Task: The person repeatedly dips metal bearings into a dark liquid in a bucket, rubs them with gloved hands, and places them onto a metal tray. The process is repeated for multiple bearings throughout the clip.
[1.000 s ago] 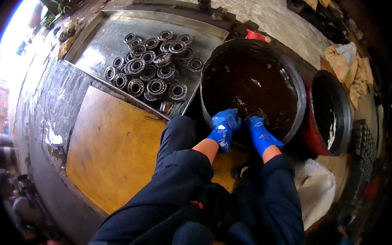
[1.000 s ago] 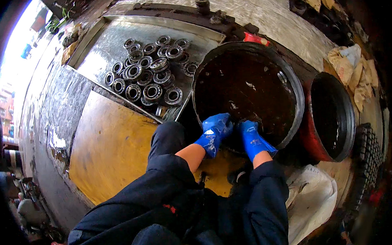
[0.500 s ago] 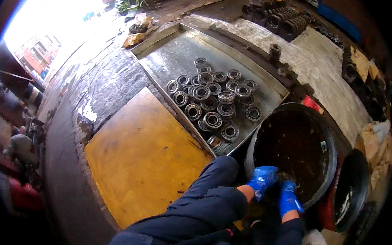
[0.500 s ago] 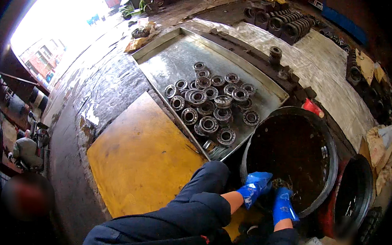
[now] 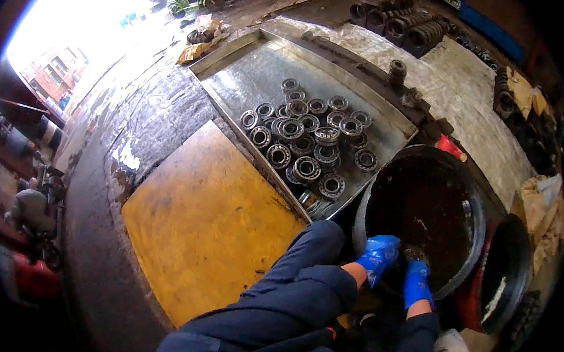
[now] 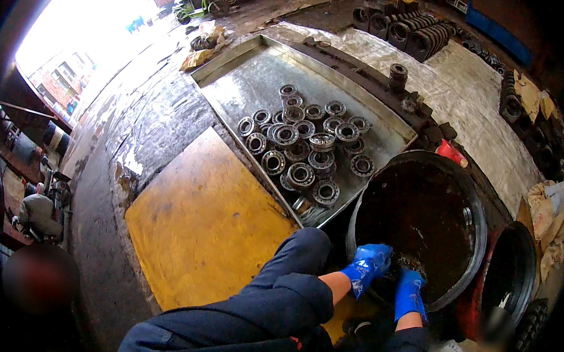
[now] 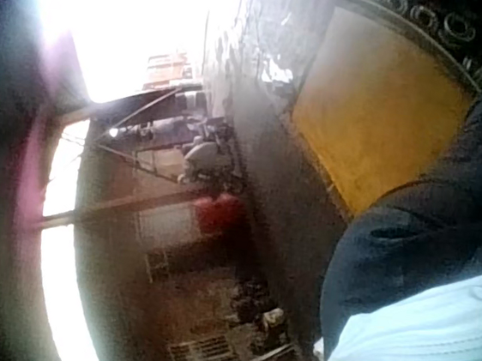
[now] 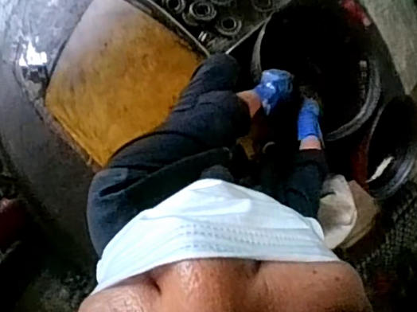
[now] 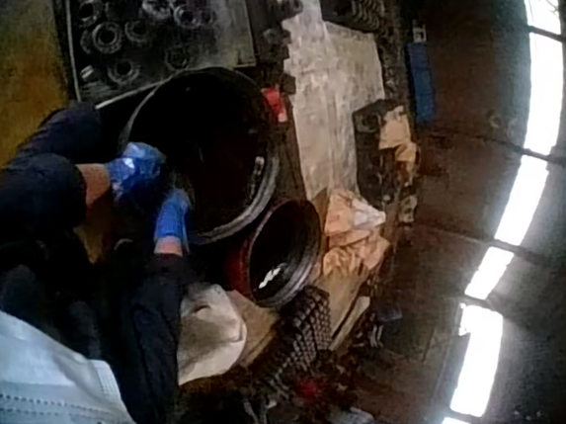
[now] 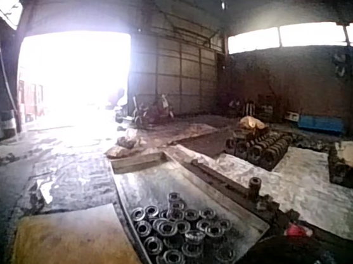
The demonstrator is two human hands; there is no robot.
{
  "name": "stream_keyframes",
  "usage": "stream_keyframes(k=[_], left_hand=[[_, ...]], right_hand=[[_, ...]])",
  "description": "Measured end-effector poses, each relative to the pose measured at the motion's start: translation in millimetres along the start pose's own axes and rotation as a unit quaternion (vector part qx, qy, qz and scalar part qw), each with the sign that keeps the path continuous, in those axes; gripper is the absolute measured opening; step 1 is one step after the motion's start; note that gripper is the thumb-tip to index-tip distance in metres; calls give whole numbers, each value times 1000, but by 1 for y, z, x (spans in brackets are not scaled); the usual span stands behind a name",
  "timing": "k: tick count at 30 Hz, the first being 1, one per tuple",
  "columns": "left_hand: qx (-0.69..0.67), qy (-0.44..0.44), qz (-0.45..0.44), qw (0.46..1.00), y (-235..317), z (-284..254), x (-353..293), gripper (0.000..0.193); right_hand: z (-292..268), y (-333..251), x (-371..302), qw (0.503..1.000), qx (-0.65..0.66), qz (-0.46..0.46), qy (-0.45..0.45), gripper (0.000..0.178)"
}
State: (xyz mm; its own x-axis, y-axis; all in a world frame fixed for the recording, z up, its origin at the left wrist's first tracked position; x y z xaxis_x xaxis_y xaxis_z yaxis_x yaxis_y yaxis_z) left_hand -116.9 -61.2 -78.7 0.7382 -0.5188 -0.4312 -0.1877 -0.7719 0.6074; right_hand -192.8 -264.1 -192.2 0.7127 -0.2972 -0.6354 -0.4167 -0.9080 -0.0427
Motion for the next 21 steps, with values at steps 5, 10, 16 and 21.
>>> stream_keyframes(k=[5, 10, 16, 21], left_hand=[[-54, 37, 40, 997, 17, -13, 2, 27], [-37, 62, 24, 997, 0, -2, 1, 31], [-55, 42, 31, 997, 3, -4, 3, 29], [-36, -16, 17, 999, 7, -7, -4, 27]], right_hand=[[-4, 19, -24, 981, 161, -33, 98, 42], [-7, -13, -11, 990, -82, 40, -108, 45], [-4, 8, -10, 998, -6, 45, -34, 47], [5, 30, -7, 996, 24, 79, -32, 48]])
Point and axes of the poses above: each hand's wrist, its own x-axis towards the middle knuckle, its own z-axis out of the palm, y = z × x, the point moved 9 cm from there along x, towards the middle knuckle, and after that the axes turned 6 degrees about -y, right-handed, at the moved point
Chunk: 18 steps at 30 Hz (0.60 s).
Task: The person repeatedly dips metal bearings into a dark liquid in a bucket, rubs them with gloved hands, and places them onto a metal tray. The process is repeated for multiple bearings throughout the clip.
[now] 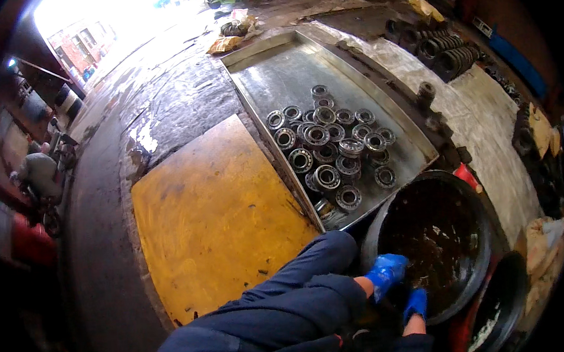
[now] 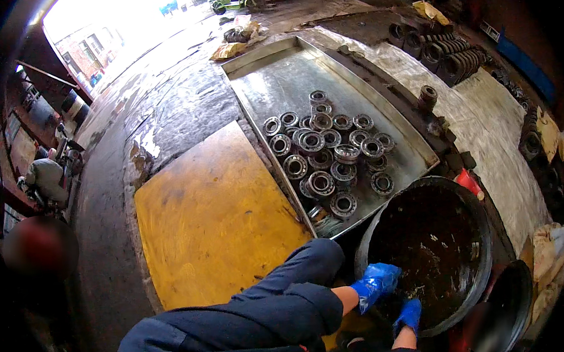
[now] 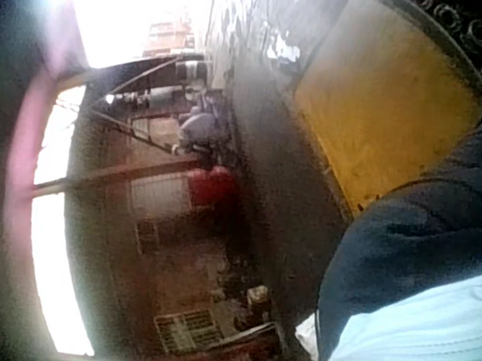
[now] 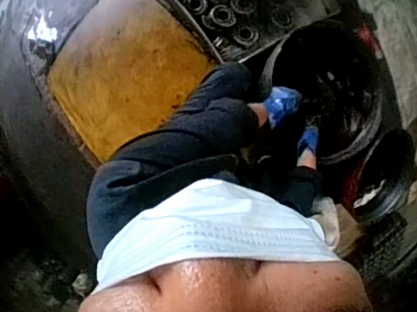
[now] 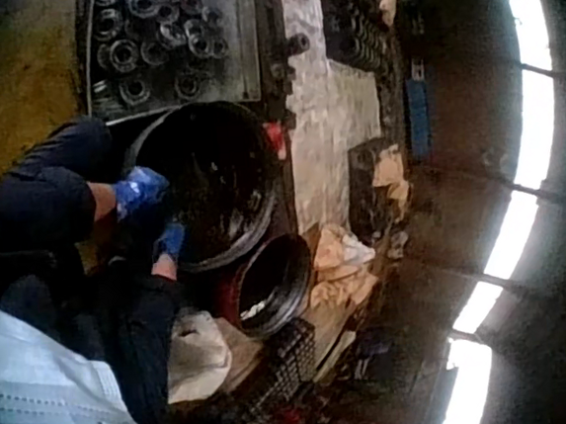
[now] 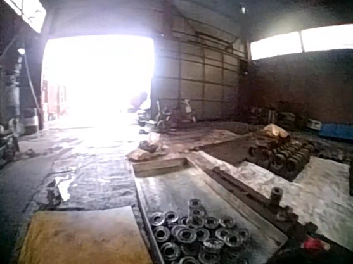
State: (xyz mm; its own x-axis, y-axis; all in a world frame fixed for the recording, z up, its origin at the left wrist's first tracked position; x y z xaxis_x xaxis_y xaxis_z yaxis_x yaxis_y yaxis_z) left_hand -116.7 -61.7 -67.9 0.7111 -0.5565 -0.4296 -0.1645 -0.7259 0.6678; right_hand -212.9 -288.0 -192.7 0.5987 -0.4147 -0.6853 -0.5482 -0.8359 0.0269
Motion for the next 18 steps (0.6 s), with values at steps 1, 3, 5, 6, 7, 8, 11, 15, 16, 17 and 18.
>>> stream_keyframes(k=[1, 3, 5, 6, 7, 8, 11, 15, 16, 17, 18], left_hand=[[-1, 0, 0, 1000, -1, 0, 2, 27], [-21, 50, 30, 998, -1, -3, 0, 28], [-22, 43, 64, 997, 30, -12, 5, 28], [-29, 30, 47, 998, 17, -7, 2, 29], [-33, 27, 21, 999, -6, 1, -3, 29], [-21, 32, 14, 999, -10, 3, -1, 29], [-17, 35, 18, 999, -4, 7, 10, 30], [-11, 24, 4, 1000, -9, 7, 4, 30], [-13, 21, -1, 1000, -16, 11, 1, 30], [-26, 36, -5, 999, -27, 13, -5, 31], [-35, 55, 29, 997, -5, 5, 1, 32]], right_hand=[[1, 1, 4, 1000, -7, 5, 0, 48], [2, -10, 27, 998, -52, -33, 10, 49], [-13, -1, 68, 983, -133, -109, 71, 50], [-2, -10, 56, 982, -134, -117, 58, 50], [11, -15, 30, 996, -62, -64, 13, 44], [13, -11, 22, 999, -24, -32, -3, 42], [26, 12, 21, 970, 239, -51, 3, 40], [10, -21, -4, 998, 46, -41, -3, 45], [0, -44, -20, 996, -74, -37, -26, 46], [-6, -67, -37, 984, -166, -40, -55, 48], [-14, -53, -6, 980, -179, -83, -7, 49]])
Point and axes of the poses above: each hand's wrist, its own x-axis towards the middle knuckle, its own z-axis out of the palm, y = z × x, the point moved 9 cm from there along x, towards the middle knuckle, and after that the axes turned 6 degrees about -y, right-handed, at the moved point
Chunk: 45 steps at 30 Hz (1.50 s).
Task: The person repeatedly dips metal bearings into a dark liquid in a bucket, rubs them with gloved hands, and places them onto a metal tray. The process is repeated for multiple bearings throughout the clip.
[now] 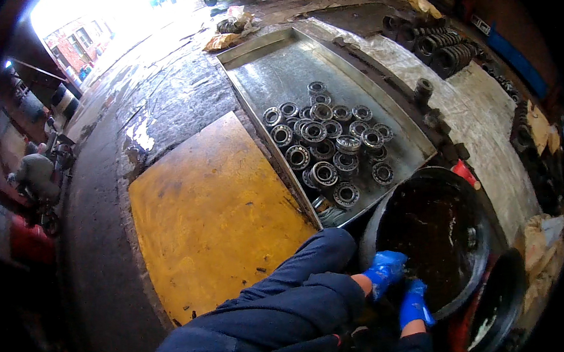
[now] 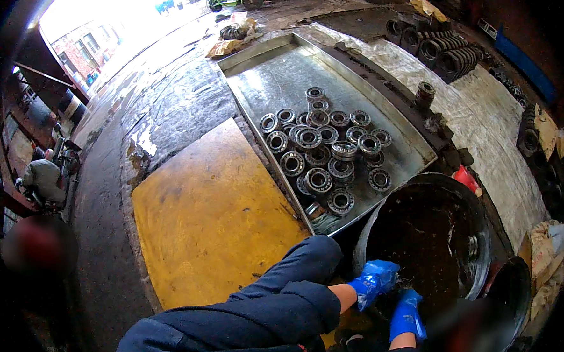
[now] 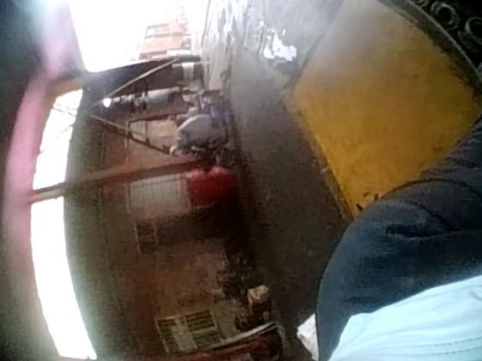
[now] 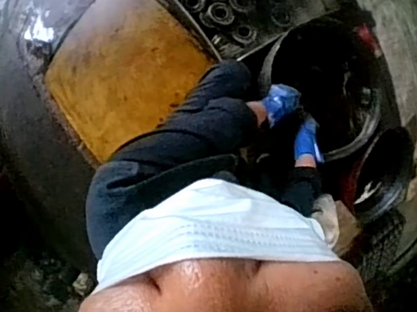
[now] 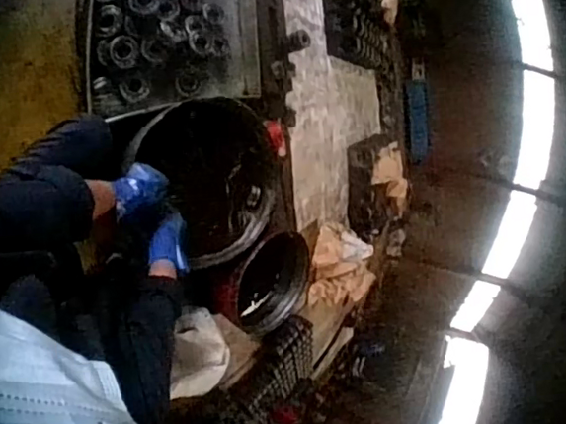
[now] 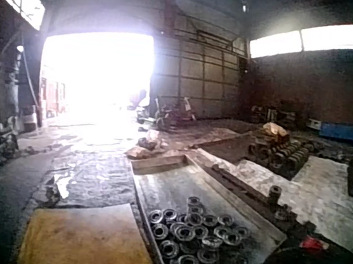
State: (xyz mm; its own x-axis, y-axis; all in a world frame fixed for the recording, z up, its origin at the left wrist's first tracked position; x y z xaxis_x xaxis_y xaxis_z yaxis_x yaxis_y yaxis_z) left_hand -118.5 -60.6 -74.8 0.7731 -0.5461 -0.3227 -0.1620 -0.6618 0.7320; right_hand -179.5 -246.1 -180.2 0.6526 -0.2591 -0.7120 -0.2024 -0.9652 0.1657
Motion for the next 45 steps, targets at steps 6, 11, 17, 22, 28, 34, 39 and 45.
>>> stream_keyframes(k=[6, 11, 17, 22, 28, 34, 39, 45], left_hand=[[1, -46, -39, 998, 6, -8, -7, 29], [20, -15, -25, 999, 14, -14, -1, 26], [37, 25, -14, 999, -7, 7, 10, 32], [40, -24, -1, 999, 8, 4, 7, 32], [25, 23, 15, 999, 4, 1, 4, 26], [12, 5, -9, 1000, 9, -6, 3, 26], [20, 49, 30, 998, 2, -2, 5, 26], [-2, 73, 24, 997, -9, 1, 1, 32]], right_hand=[[24, 25, -34, 917, 388, -27, 90, 47], [32, 31, -36, 849, 520, 29, 90, 44], [1, 12, -11, 953, 296, 27, 65, 44], [14, 35, -24, 942, 324, 52, 64, 45], [18, 28, -24, 952, 297, 55, 56, 45], [-2, 12, -40, 981, 187, 23, 46, 45], [50, -1, -25, 460, 880, -113, 21, 42], [22, 10, -13, 837, 541, 9, 79, 43]])
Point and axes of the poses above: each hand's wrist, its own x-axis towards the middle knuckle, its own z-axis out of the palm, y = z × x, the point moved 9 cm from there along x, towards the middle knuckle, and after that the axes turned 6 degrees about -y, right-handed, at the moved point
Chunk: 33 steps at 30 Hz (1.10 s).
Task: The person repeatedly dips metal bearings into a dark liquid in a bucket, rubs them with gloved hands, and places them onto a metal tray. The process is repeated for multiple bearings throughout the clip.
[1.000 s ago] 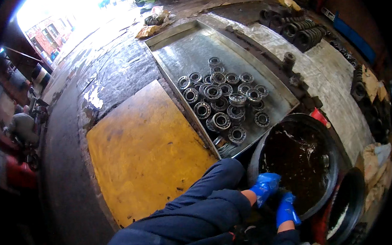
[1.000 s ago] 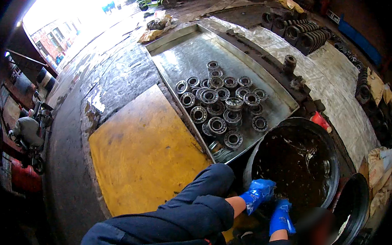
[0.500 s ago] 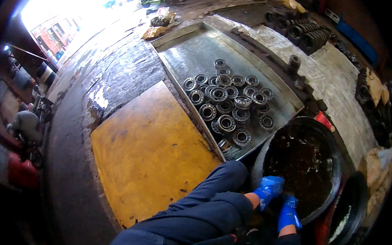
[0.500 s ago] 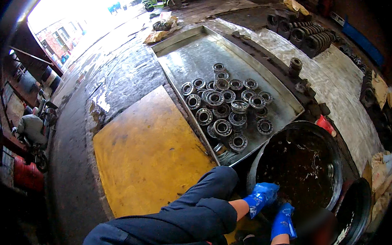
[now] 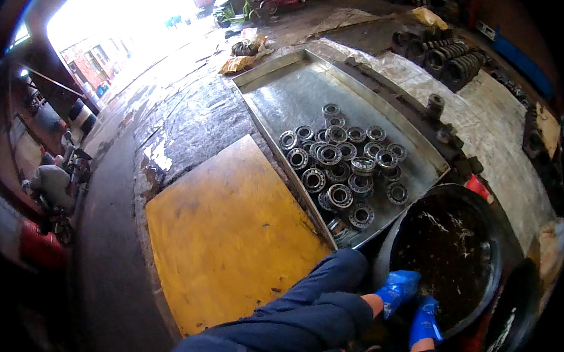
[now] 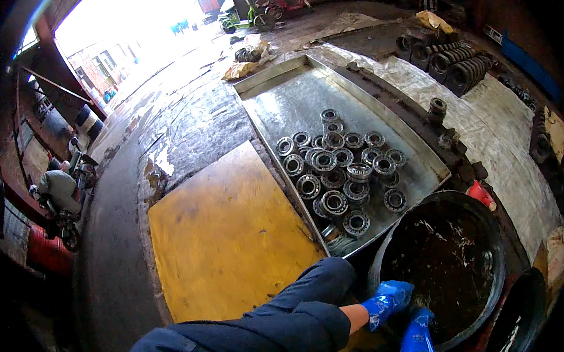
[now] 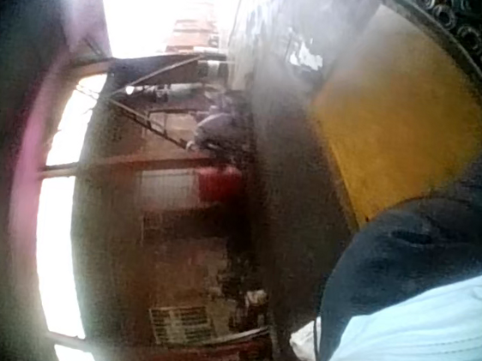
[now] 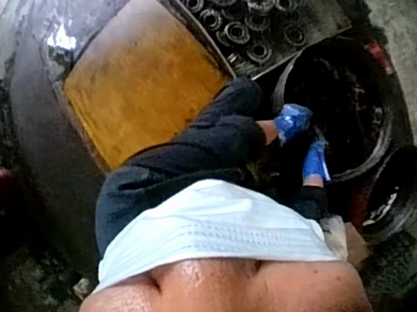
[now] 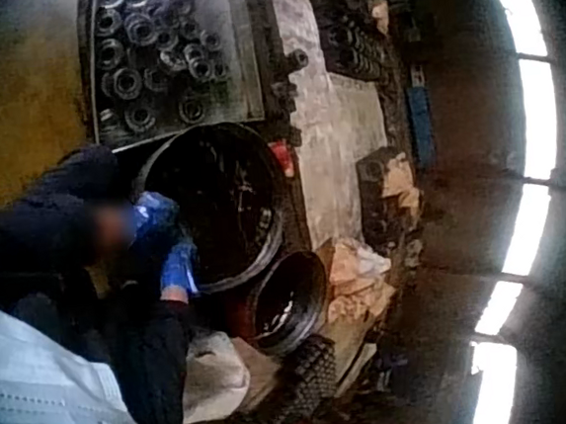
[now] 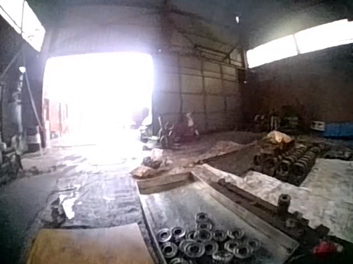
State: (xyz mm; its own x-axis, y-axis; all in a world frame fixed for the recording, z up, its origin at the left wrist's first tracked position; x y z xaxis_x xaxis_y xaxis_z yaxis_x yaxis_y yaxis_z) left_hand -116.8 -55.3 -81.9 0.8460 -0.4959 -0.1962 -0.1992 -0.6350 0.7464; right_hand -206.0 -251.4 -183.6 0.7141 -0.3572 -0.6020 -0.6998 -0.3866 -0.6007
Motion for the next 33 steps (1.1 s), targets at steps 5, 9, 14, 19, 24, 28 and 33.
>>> stream_keyframes(k=[5, 9, 14, 19, 24, 28, 33], left_hand=[[-1, -112, -49, 992, 28, -16, -3, 32], [30, -80, -8, 996, 16, -6, -6, 33], [20, -149, -23, 988, 43, -10, -1, 34], [28, -2, 11, 1000, -1, 9, 5, 35], [48, -90, -8, 995, 19, 2, 10, 37], [23, -104, -39, 994, 3, 3, 3, 39], [-27, -129, -49, 990, 6, 10, 3, 39]], right_hand=[[-16, 23, -2, 1000, 14, 16, 15, 44], [-10, 16, 2, 1000, 6, 13, 6, 44], [-32, 16, 10, 1000, -3, 20, 24, 45], [-15, 12, 12, 1000, -3, 11, -2, 46], [-22, 24, 15, 1000, 13, 18, 2, 47], [-10, 17, 21, 999, 23, 13, -19, 48], [-21, 33, 19, 999, 36, 21, -12, 49]])
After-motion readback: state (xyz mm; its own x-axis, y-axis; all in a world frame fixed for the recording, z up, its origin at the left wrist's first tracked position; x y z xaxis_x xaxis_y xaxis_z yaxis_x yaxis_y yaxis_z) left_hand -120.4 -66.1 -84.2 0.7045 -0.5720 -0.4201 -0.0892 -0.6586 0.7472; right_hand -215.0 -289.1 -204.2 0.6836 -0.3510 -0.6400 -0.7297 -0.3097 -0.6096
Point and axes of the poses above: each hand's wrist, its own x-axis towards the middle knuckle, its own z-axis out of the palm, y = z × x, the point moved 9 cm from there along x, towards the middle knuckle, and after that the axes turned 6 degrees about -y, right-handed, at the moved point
